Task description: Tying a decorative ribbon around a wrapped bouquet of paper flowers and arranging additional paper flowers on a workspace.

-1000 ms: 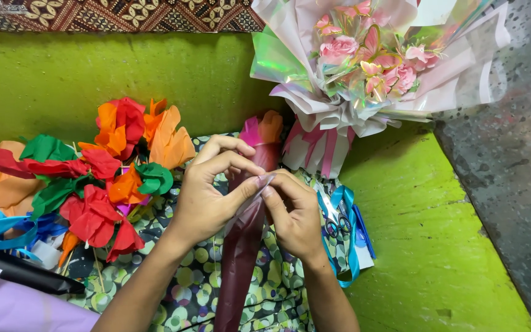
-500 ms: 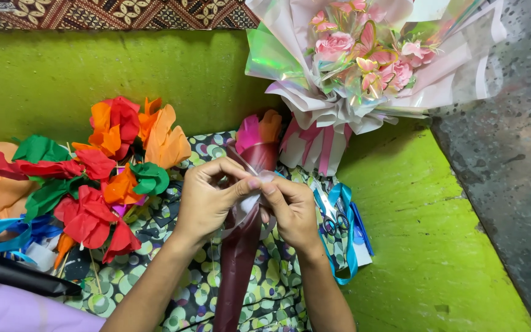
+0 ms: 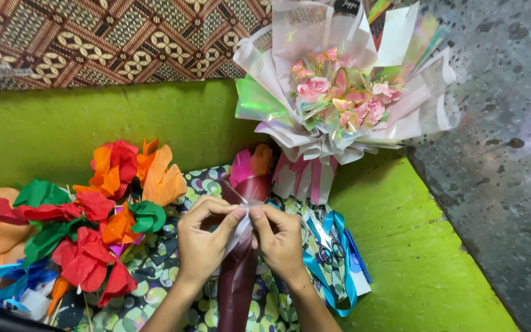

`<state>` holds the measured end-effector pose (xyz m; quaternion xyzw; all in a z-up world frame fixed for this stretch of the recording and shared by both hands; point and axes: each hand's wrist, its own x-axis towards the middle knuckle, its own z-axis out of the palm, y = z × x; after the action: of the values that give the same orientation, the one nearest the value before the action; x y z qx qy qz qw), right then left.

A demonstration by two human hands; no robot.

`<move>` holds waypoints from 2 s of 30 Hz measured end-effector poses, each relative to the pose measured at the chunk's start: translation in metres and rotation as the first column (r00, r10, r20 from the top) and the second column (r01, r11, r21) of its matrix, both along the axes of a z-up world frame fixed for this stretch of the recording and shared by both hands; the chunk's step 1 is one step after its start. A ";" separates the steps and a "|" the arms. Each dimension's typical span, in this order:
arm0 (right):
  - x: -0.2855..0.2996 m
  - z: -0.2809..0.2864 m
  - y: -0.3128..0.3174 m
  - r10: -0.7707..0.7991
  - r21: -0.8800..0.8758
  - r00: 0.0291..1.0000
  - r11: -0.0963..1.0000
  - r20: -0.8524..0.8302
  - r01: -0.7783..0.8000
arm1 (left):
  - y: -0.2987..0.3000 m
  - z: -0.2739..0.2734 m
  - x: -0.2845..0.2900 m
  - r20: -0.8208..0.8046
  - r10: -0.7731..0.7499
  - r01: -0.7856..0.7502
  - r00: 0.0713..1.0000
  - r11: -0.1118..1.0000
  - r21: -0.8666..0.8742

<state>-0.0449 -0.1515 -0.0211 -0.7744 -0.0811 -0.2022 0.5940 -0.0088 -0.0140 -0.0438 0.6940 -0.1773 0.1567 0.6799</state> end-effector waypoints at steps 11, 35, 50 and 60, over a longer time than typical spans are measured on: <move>0.014 0.000 -0.006 -0.242 -0.141 0.962 0.955 0.130 0.260 | -0.007 -0.016 0.000 -0.361 -0.274 0.243 0.891 0.961 -0.131; -0.024 -0.014 -0.024 0.140 -0.204 0.990 0.969 -0.024 -0.142 | 0.021 -0.017 -0.007 -0.047 -0.192 0.190 0.980 0.852 0.488; -0.025 0.019 -0.015 0.282 -0.022 0.881 0.950 -0.380 -0.313 | 0.035 -0.013 -0.018 -0.164 -0.159 0.212 0.974 0.899 0.383; -0.019 -0.030 -0.020 0.386 0.410 0.865 0.880 -0.320 -0.241 | 0.042 -0.020 -0.024 -0.241 -0.121 0.204 0.963 0.912 0.356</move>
<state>-0.0635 -0.1715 -0.0512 -0.6542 -0.0492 0.0468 0.7532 -0.0324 0.0277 -0.0638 0.8072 -0.1875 -0.0131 0.5595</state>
